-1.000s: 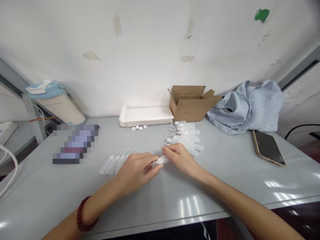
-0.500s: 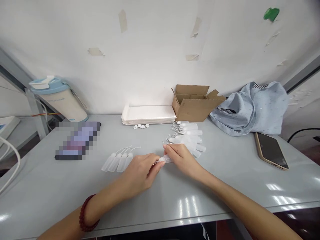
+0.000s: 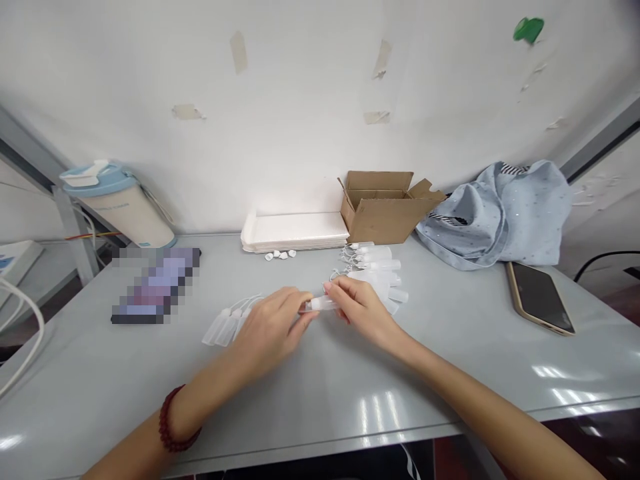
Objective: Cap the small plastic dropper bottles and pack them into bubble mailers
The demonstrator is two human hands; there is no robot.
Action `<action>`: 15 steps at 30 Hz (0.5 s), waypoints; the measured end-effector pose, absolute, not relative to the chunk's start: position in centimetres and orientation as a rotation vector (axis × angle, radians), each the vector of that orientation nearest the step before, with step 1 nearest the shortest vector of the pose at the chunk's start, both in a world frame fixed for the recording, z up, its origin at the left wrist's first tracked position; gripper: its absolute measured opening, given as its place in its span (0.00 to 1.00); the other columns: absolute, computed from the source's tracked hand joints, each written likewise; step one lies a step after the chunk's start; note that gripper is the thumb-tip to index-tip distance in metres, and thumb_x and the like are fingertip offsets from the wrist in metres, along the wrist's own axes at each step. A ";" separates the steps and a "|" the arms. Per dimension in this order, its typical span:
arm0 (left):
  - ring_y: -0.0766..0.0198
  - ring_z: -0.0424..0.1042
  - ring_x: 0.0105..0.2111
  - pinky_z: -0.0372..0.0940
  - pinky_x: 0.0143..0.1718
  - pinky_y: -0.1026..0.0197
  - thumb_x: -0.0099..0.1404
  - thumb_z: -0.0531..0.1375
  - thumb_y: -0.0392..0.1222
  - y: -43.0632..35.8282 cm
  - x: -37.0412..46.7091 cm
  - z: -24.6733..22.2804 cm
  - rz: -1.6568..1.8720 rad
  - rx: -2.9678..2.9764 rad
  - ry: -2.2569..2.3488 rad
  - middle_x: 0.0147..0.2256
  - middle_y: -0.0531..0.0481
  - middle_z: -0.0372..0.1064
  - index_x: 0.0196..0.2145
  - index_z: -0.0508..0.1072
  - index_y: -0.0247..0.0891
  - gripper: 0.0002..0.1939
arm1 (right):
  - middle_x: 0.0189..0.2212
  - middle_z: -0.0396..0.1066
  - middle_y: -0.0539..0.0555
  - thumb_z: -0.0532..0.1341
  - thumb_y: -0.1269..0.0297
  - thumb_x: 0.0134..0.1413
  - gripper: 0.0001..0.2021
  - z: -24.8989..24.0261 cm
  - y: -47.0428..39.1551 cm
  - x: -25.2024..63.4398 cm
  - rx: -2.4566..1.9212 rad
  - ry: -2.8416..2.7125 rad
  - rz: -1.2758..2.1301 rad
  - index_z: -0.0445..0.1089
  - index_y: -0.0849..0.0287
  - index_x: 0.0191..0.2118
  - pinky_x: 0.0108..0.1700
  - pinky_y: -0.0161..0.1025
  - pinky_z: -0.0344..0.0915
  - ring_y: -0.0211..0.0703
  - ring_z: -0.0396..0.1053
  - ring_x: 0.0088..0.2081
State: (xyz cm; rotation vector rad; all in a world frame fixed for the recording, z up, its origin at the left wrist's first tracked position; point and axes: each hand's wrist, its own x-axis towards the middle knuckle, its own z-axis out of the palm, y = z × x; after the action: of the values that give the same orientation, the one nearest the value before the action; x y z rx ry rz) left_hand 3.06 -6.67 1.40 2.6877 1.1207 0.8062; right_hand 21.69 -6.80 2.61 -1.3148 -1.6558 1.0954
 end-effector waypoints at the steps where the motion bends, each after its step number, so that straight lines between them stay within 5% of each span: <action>1: 0.59 0.68 0.34 0.64 0.35 0.58 0.68 0.51 0.40 -6.2 2.8 1.5 0.799 2.627 1.174 0.34 0.47 0.68 0.43 0.65 0.37 0.08 | 0.17 0.58 0.46 0.51 0.54 0.60 0.17 2.7 -6.7 21.9 -1.319 -1.679 0.984 0.59 0.58 0.25 0.24 0.33 0.52 0.34 0.56 0.21; 8: 0.49 0.67 0.46 0.64 0.44 0.50 0.65 0.48 0.38 -1.2 -0.7 2.3 0.447 2.514 1.614 0.46 0.38 0.65 0.52 0.65 0.34 0.19 | 0.34 0.68 0.56 0.56 0.64 0.58 0.05 2.7 -4.9 24.3 -1.605 -1.861 -0.022 0.62 0.60 0.35 0.25 0.35 0.54 0.41 0.63 0.28; 15: 0.52 0.68 0.46 0.63 0.45 0.54 0.62 0.47 0.34 3.4 -1.6 1.1 0.346 2.578 1.560 0.45 0.40 0.68 0.50 0.69 0.35 0.20 | 0.35 0.68 0.60 0.57 0.70 0.56 0.01 2.8 -4.9 24.2 -2.000 -2.052 -0.354 0.63 0.62 0.34 0.23 0.37 0.47 0.51 0.64 0.38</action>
State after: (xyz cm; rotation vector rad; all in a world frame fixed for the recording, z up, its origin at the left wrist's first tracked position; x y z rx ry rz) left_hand -1.56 3.43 1.07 2.5779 1.5604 0.3465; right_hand 24.23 -4.94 2.81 -1.9997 -2.0524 -0.3539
